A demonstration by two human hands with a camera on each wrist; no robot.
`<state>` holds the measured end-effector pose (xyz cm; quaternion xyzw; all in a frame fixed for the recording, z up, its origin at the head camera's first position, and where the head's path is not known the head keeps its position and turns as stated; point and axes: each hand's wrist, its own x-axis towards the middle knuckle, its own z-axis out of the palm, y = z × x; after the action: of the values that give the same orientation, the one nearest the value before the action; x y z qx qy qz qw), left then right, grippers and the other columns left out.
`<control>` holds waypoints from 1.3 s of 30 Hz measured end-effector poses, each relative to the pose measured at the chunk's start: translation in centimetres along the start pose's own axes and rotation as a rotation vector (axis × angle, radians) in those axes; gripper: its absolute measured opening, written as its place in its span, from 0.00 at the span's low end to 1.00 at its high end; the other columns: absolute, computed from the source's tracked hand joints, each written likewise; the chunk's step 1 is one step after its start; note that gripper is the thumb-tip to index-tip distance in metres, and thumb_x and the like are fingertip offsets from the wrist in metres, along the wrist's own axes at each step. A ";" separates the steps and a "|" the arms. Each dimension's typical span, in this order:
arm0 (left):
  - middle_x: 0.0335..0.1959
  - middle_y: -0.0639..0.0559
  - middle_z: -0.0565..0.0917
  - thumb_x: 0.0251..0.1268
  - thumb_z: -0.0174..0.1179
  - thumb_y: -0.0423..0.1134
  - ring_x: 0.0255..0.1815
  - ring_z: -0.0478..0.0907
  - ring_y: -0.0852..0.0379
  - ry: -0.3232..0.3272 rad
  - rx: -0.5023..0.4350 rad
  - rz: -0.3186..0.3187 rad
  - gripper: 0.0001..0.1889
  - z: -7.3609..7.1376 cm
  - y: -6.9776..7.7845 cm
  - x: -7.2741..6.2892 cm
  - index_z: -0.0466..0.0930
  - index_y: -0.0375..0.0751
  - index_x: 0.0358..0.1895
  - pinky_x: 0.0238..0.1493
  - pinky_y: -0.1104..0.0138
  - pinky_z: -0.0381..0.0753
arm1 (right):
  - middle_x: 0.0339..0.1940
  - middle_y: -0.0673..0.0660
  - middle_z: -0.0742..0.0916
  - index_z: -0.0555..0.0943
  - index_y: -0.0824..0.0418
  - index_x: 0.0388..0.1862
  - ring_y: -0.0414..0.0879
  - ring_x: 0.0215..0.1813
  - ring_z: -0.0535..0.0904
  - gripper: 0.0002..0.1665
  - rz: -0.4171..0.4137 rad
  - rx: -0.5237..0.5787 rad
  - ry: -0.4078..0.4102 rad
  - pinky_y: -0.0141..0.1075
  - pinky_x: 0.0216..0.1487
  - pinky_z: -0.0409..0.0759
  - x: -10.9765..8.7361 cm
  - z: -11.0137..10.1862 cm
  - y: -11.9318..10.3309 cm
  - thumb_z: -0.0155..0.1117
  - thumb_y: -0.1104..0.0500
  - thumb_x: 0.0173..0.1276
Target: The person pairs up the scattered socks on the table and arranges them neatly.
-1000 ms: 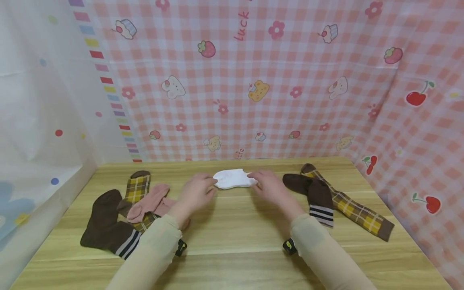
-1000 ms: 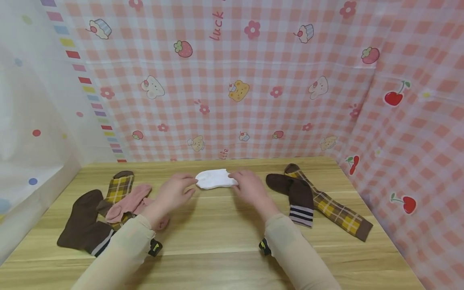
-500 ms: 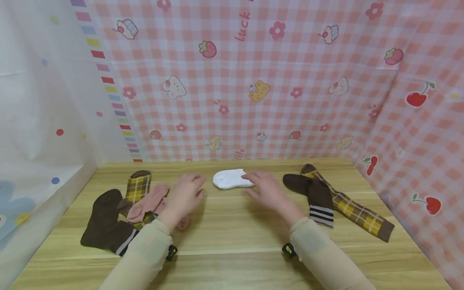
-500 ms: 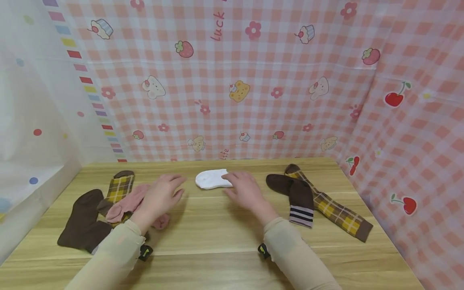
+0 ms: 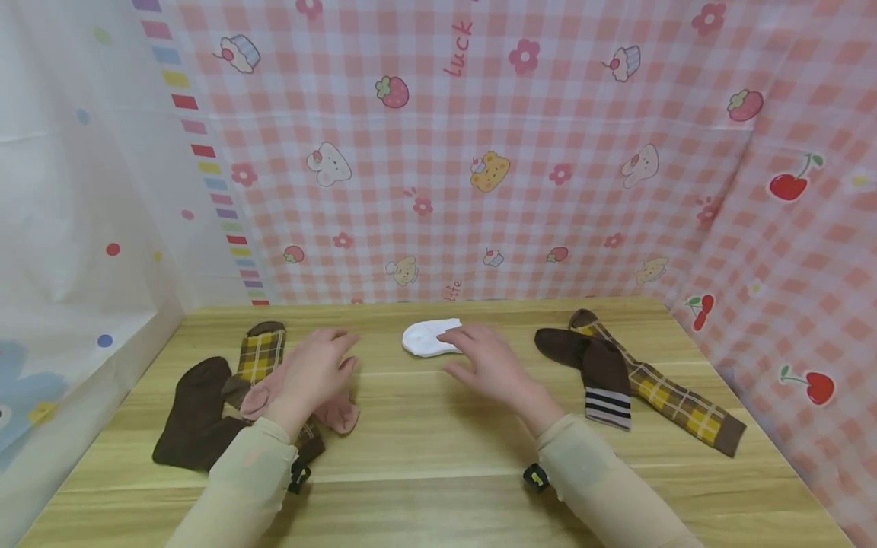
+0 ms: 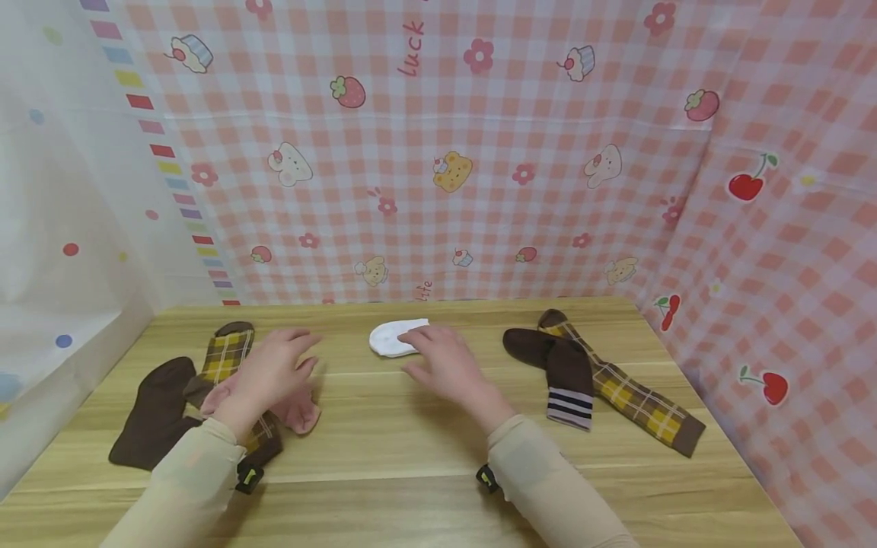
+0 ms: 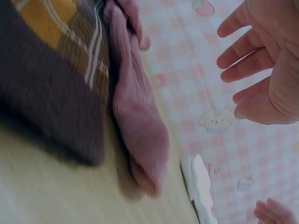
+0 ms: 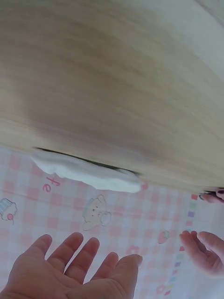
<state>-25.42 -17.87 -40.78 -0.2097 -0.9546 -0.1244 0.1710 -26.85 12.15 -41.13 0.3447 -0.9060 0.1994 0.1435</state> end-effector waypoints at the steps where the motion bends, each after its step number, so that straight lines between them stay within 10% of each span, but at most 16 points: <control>1: 0.54 0.33 0.80 0.64 0.65 0.35 0.57 0.75 0.35 -0.006 -0.002 -0.004 0.19 -0.1 -0.2 -0.1 0.81 0.32 0.57 0.58 0.44 0.73 | 0.60 0.58 0.81 0.78 0.57 0.62 0.56 0.63 0.74 0.26 -0.005 0.003 -0.001 0.53 0.67 0.67 0.1 0.1 -0.1 0.69 0.54 0.67; 11: 0.51 0.36 0.82 0.58 0.70 0.32 0.53 0.77 0.36 -0.002 0.003 0.045 0.18 -0.3 -2.0 -0.6 0.83 0.33 0.53 0.55 0.43 0.75 | 0.59 0.59 0.82 0.79 0.60 0.61 0.54 0.63 0.74 0.26 -0.063 0.053 0.013 0.47 0.68 0.68 0.6 0.6 -2.1 0.71 0.56 0.65; 28: 0.41 0.43 0.86 0.56 0.69 0.28 0.44 0.82 0.43 -0.228 -0.013 0.110 0.11 0.5 -3.5 -0.7 0.86 0.35 0.44 0.51 0.50 0.79 | 0.60 0.57 0.82 0.78 0.59 0.63 0.52 0.63 0.75 0.25 -0.064 0.110 -0.112 0.44 0.68 0.69 1.0 2.7 -4.4 0.68 0.56 0.68; 39: 0.29 0.52 0.84 0.53 0.70 0.27 0.33 0.80 0.52 -0.204 0.030 0.196 0.06 1.2 -4.1 -0.7 0.86 0.41 0.32 0.41 0.56 0.81 | 0.60 0.55 0.82 0.78 0.59 0.62 0.51 0.64 0.75 0.24 -0.068 0.092 -0.168 0.42 0.69 0.67 1.0 3.8 -5.1 0.66 0.52 0.70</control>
<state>-26.92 -21.38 -42.81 -0.3111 -0.9437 -0.0711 0.0876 -24.53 6.33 -42.72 0.3970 -0.8925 0.2062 0.0579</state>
